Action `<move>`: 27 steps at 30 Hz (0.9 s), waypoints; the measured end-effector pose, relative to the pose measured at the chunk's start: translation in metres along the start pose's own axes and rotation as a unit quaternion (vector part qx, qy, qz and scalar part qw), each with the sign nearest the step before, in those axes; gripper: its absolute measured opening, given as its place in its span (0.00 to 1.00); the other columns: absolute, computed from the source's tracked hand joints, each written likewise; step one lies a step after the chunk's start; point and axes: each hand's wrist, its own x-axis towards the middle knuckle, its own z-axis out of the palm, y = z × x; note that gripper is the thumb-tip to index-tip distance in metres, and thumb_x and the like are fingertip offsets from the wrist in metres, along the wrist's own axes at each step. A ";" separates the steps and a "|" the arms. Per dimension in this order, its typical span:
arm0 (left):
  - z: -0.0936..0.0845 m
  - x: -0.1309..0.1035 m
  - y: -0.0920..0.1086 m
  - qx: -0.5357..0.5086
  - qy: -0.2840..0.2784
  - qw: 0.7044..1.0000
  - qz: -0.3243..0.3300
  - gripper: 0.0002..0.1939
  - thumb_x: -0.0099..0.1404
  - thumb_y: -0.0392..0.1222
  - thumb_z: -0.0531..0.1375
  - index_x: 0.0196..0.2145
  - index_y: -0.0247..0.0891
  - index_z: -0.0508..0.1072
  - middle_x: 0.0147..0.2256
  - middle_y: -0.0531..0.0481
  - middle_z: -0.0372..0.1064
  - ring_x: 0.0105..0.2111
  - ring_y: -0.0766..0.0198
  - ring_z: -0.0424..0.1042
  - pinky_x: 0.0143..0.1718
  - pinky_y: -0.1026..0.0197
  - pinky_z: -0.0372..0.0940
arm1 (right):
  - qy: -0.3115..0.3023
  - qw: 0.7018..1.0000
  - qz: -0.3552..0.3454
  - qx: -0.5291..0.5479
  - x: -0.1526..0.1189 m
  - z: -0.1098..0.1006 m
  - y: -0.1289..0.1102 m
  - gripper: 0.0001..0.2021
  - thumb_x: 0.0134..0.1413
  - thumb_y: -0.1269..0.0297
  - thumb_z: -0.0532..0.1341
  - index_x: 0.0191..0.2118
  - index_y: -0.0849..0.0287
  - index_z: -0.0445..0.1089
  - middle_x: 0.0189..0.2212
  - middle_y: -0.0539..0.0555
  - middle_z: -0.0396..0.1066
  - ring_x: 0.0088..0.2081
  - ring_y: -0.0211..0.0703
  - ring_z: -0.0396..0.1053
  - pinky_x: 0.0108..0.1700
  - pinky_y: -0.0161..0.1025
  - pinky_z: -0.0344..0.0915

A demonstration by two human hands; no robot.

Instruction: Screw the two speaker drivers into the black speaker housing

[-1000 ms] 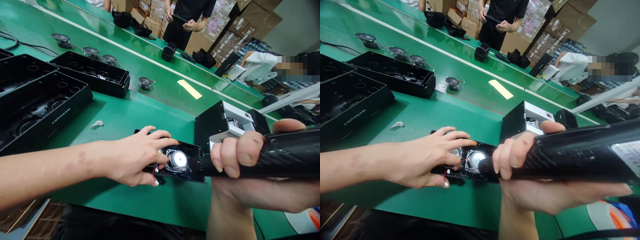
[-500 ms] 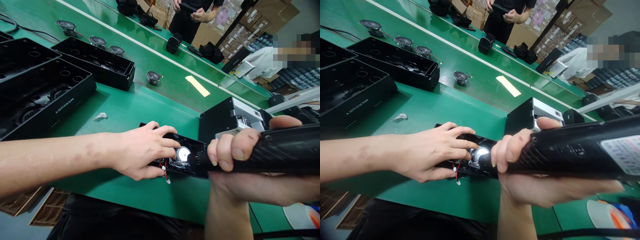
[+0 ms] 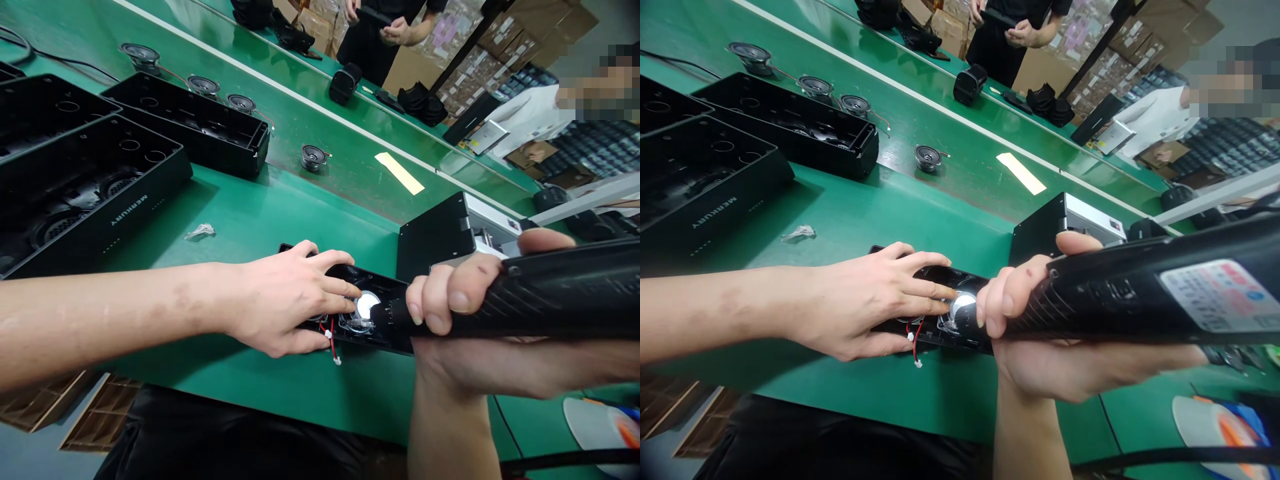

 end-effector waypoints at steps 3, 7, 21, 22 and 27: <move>-0.001 0.001 0.000 0.004 -0.006 1.000 0.002 0.25 0.72 0.50 0.60 0.64 0.44 0.70 0.68 0.53 0.63 0.70 0.39 0.50 0.51 0.42 0.58 | -0.020 1.000 -0.005 -0.006 -0.005 0.001 0.000 0.21 0.65 0.39 0.63 0.48 0.50 0.77 0.20 0.43 0.65 0.14 0.36 0.55 0.17 0.34 0.59; -0.001 0.001 0.002 0.016 -0.015 1.000 0.005 0.25 0.73 0.50 0.58 0.65 0.45 0.70 0.69 0.53 0.62 0.70 0.37 0.49 0.48 0.41 0.58 | -0.015 1.000 -0.014 0.004 -0.015 0.004 0.000 0.23 0.65 0.37 0.62 0.47 0.52 0.77 0.26 0.46 0.67 0.16 0.35 0.60 0.17 0.35 0.61; 0.007 -0.001 0.002 -0.005 0.048 0.998 0.027 0.23 0.71 0.47 0.59 0.61 0.43 0.73 0.63 0.48 0.70 0.68 0.36 0.54 0.49 0.42 0.59 | -0.041 0.997 0.021 0.054 -0.020 0.006 0.005 0.21 0.56 0.42 0.72 0.47 0.51 0.79 0.22 0.46 0.69 0.15 0.36 0.60 0.17 0.34 0.62; 0.008 -0.001 0.002 -0.007 0.057 0.998 0.032 0.23 0.70 0.47 0.59 0.61 0.43 0.73 0.63 0.48 0.70 0.68 0.36 0.54 0.49 0.42 0.59 | -0.042 0.996 0.030 0.071 -0.019 0.007 0.005 0.23 0.55 0.40 0.72 0.46 0.52 0.80 0.21 0.46 0.69 0.15 0.36 0.60 0.16 0.33 0.62; 0.009 -0.002 0.003 -0.015 0.074 0.997 0.033 0.24 0.69 0.46 0.60 0.62 0.44 0.73 0.61 0.45 0.72 0.66 0.36 0.57 0.50 0.44 0.60 | -0.037 0.992 0.066 0.102 -0.016 0.009 0.002 0.22 0.47 0.44 0.78 0.42 0.53 0.81 0.22 0.46 0.70 0.15 0.37 0.63 0.17 0.34 0.63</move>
